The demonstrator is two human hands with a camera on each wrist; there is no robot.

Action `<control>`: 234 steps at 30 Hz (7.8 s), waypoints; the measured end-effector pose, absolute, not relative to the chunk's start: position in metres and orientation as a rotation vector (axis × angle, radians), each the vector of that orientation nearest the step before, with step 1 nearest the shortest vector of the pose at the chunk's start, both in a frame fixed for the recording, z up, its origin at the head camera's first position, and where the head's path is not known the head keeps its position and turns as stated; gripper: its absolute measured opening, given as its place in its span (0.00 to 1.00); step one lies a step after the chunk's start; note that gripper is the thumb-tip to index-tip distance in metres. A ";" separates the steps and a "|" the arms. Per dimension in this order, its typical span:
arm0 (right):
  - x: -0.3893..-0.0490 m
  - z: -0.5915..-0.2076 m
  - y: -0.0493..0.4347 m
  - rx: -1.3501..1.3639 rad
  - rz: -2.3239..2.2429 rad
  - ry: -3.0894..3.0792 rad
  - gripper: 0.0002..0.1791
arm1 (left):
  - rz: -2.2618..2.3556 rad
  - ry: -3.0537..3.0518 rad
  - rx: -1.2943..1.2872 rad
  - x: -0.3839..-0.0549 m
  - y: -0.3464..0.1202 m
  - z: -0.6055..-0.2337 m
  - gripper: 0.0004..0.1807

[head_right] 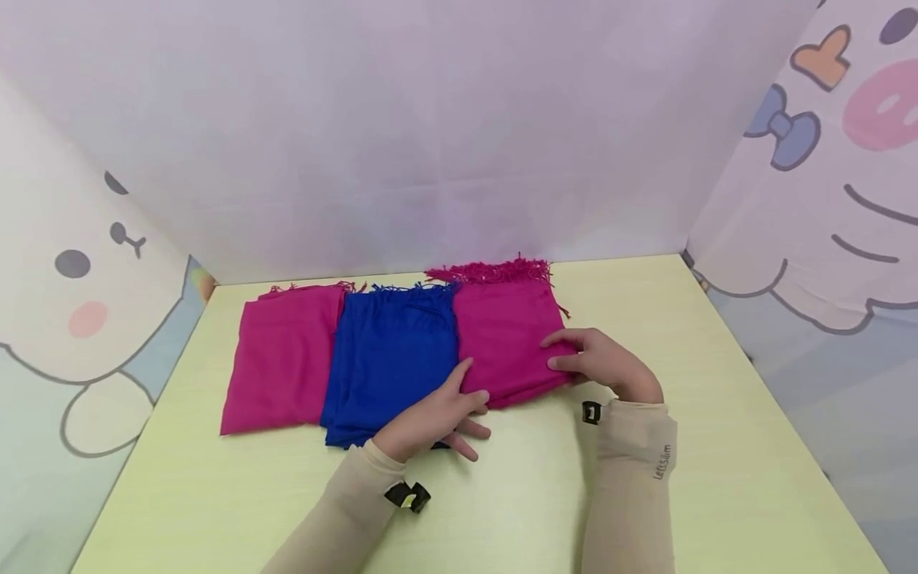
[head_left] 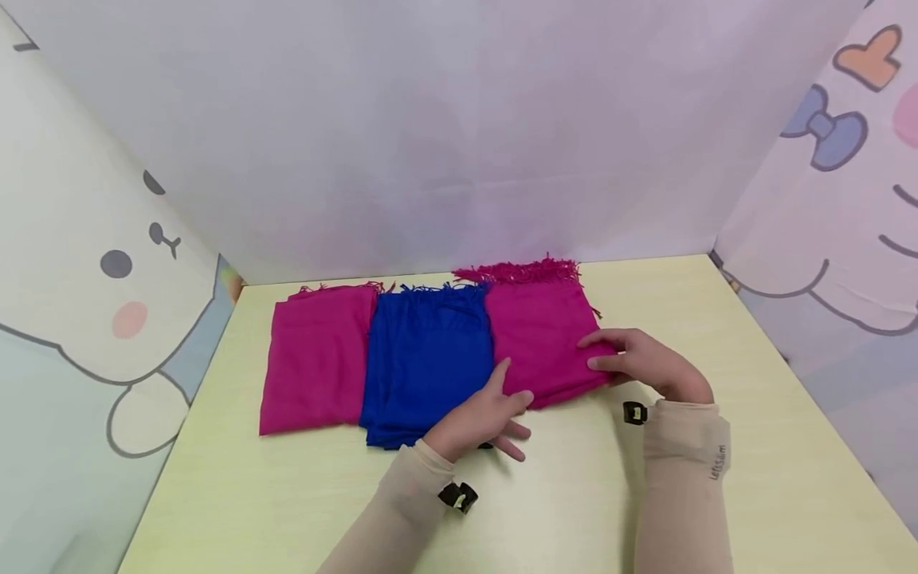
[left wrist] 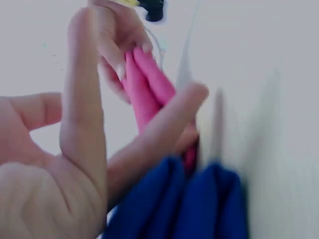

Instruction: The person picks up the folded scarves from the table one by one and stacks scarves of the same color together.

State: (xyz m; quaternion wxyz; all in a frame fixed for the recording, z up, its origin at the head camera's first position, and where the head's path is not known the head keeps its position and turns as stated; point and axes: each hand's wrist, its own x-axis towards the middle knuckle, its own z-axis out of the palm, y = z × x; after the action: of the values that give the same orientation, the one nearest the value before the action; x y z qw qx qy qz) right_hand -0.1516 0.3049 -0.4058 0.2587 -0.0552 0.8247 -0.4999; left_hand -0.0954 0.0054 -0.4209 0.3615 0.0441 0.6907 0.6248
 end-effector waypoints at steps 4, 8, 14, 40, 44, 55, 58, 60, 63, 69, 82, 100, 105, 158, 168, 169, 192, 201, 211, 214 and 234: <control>-0.153 -0.403 0.305 -0.140 -1.484 2.221 0.25 | 1.702 1.711 0.073 -0.095 0.008 -0.422 0.47; -0.156 -0.401 0.301 -0.060 -1.736 2.123 0.28 | 1.769 1.634 0.053 -0.097 0.009 -0.426 0.48; -0.161 -0.398 0.291 -0.012 -2.163 1.824 0.25 | 1.877 1.465 0.008 -0.099 0.011 -0.433 0.49; -0.167 -0.407 0.283 0.061 -2.022 1.767 0.23 | 2.671 0.902 -0.367 -0.133 0.032 -0.432 0.22; -0.168 -0.406 0.282 0.072 -2.212 1.694 0.15 | 2.564 0.957 -0.314 -0.139 0.025 -0.428 0.20; -0.166 -0.406 0.290 -0.201 -2.359 1.716 0.18 | 2.212 1.977 0.198 -0.152 0.013 -0.421 0.18; -0.164 -0.406 0.294 -0.202 -2.371 1.695 0.18 | 2.160 2.049 0.230 -0.151 0.016 -0.422 0.19; -0.164 -0.406 0.297 -0.186 -2.381 1.681 0.18 | 2.146 2.055 0.261 -0.151 0.018 -0.421 0.19; -0.163 -0.405 0.299 -0.126 -2.389 1.674 0.17 | 2.130 2.045 0.280 -0.151 0.022 -0.418 0.20; -0.158 -0.400 0.308 -0.041 -2.385 1.699 0.17 | 2.091 2.034 0.230 -0.152 0.035 -0.416 0.20; -0.129 -0.408 0.359 0.052 -2.328 1.777 0.20 | 2.039 1.864 0.137 -0.155 0.089 -0.421 0.21; -0.122 -0.416 0.389 0.089 -2.199 1.918 0.24 | 1.949 1.765 0.152 -0.160 0.111 -0.433 0.21; -0.120 -0.417 0.393 0.136 -2.167 1.963 0.22 | 1.891 1.761 0.193 -0.155 0.110 -0.433 0.17; -0.118 -0.392 0.283 -0.027 -0.877 2.887 0.24 | 1.503 2.383 0.476 -0.147 -0.033 -0.386 0.12; -0.130 -0.396 0.165 -0.308 -1.399 2.486 0.19 | 1.410 2.663 0.181 -0.153 -0.149 -0.382 0.22; -0.131 -0.397 0.152 -0.343 -1.439 2.438 0.20 | 1.394 2.694 0.125 -0.153 -0.163 -0.382 0.24; -0.101 -0.405 -0.025 -0.212 -1.574 1.924 0.53 | 0.771 2.467 -0.134 -0.146 -0.279 -0.393 0.40; -0.093 -0.411 -0.058 0.039 -1.938 1.786 0.49 | 0.929 2.404 -0.103 -0.142 -0.294 -0.399 0.43; -0.095 -0.416 -0.067 0.339 -2.107 1.522 0.52 | 1.363 2.193 0.037 -0.137 -0.310 -0.420 0.37; -0.096 -0.416 -0.067 0.354 -2.116 1.502 0.52 | 1.396 2.136 0.067 -0.137 -0.314 -0.424 0.32; -0.110 -0.423 -0.070 0.371 -2.164 1.392 0.46 | 2.576 1.555 -0.164 -0.152 -0.295 -0.418 0.23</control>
State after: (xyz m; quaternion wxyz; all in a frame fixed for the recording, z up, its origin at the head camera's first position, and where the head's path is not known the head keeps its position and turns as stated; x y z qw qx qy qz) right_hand -0.1102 -0.0697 -0.4234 0.2676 0.1375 0.5160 -0.8020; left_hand -0.1522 -0.2951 -0.4175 0.0642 -0.0544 0.5150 0.8531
